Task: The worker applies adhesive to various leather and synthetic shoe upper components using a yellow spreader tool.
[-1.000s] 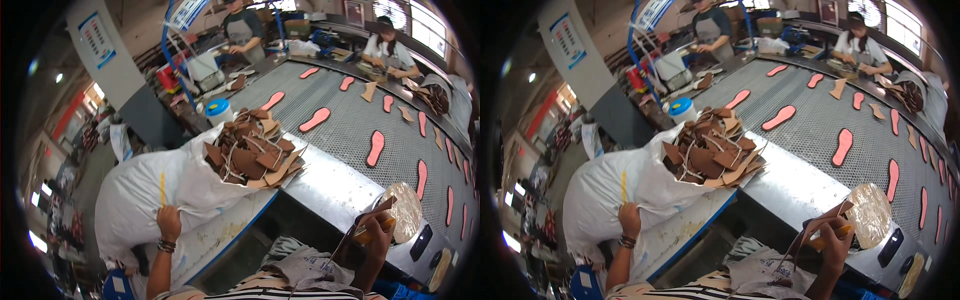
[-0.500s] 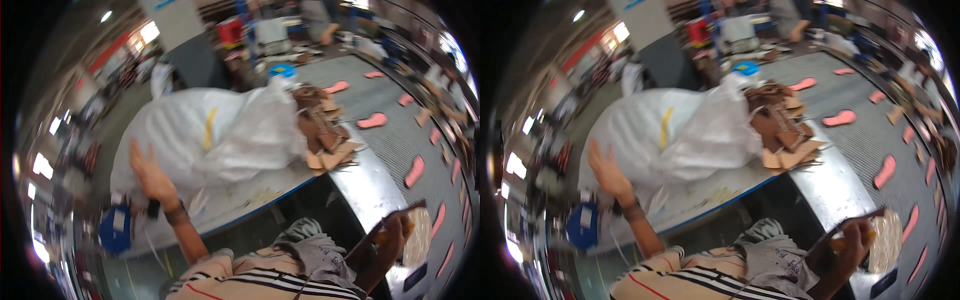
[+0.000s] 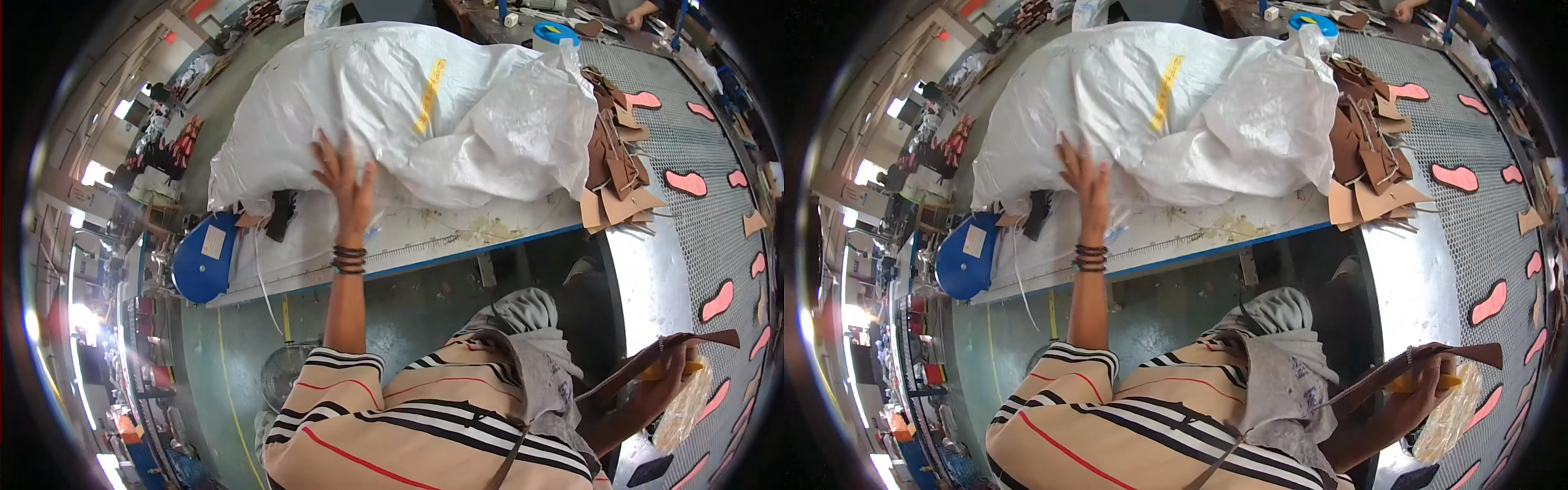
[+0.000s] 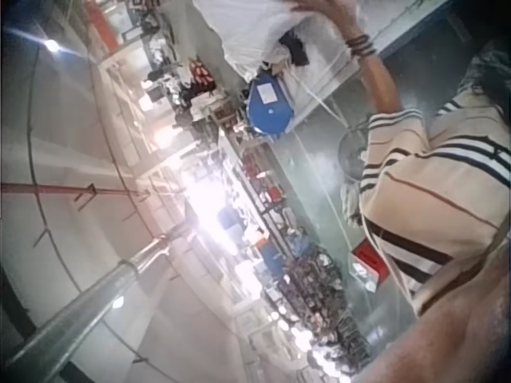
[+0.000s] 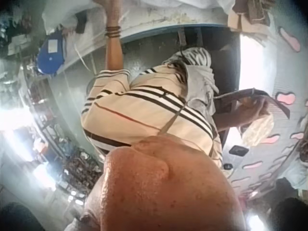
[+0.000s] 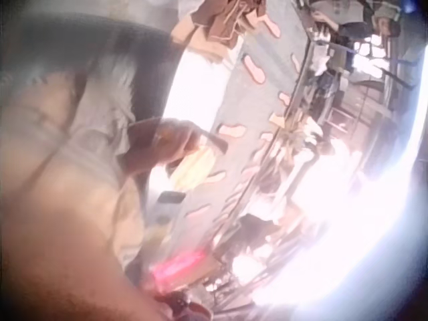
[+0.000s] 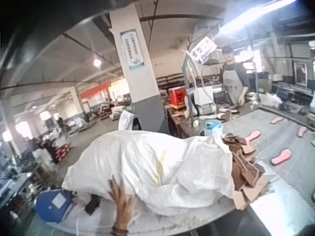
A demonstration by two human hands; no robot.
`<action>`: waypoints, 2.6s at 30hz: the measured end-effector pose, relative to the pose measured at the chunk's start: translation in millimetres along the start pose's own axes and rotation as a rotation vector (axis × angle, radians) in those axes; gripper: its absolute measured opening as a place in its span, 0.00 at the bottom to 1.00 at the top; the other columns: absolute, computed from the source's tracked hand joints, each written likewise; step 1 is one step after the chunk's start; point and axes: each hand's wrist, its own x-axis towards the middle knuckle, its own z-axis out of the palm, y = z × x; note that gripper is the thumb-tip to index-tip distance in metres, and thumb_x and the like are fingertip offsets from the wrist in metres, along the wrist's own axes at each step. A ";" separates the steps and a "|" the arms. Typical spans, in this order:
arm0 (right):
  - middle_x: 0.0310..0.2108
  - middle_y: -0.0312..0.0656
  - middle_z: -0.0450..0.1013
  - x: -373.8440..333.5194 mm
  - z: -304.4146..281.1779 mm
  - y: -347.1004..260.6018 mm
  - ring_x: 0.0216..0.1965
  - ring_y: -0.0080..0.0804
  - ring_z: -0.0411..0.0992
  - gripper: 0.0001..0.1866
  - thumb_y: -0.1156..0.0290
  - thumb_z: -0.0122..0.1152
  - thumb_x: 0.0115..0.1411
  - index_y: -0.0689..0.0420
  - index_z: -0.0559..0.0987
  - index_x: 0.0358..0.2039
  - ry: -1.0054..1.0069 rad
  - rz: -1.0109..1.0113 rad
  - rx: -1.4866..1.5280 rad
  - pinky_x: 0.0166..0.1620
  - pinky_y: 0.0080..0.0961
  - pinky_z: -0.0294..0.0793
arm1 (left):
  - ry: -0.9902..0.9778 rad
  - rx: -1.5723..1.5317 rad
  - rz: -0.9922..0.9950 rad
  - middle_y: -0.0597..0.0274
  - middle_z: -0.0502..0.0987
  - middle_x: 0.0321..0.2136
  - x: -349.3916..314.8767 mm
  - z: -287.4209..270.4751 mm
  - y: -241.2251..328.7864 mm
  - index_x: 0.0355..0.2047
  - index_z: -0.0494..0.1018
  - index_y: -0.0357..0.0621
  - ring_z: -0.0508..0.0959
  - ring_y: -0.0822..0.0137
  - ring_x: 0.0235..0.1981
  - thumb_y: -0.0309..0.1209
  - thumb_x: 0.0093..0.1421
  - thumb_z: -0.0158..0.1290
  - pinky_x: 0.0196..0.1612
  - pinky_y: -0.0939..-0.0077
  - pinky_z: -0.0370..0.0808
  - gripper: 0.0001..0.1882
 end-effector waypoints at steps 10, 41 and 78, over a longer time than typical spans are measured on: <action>0.38 0.41 0.76 -16.8 -15.5 -32.1 0.42 0.24 0.76 0.15 0.69 0.61 0.66 0.64 0.76 0.50 0.096 -0.199 -0.070 0.47 0.23 0.77 | 0.120 0.644 0.113 0.45 0.50 0.74 71.5 37.6 38.6 0.71 0.61 0.63 0.39 0.28 0.73 0.60 0.68 0.42 0.62 0.12 0.31 0.35; 0.35 0.40 0.79 -44.3 -115.7 -11.8 0.37 0.42 0.75 0.12 0.74 0.66 0.56 0.56 0.85 0.41 0.208 0.206 -0.610 0.42 0.36 0.76 | -2.339 -0.763 -0.089 0.52 0.81 0.37 -126.7 165.4 470.2 0.53 0.70 0.29 0.83 0.67 0.29 0.29 0.62 0.61 0.34 0.73 0.83 0.22; 0.30 0.35 0.78 -6.1 -142.1 -51.0 0.36 0.37 0.69 0.08 0.71 0.73 0.51 0.56 0.86 0.32 -0.218 -0.010 -0.346 0.40 0.32 0.70 | -2.411 -0.893 -0.361 0.47 0.78 0.41 -136.2 166.7 462.9 0.65 0.53 0.38 0.84 0.61 0.28 0.25 0.66 0.55 0.28 0.72 0.85 0.32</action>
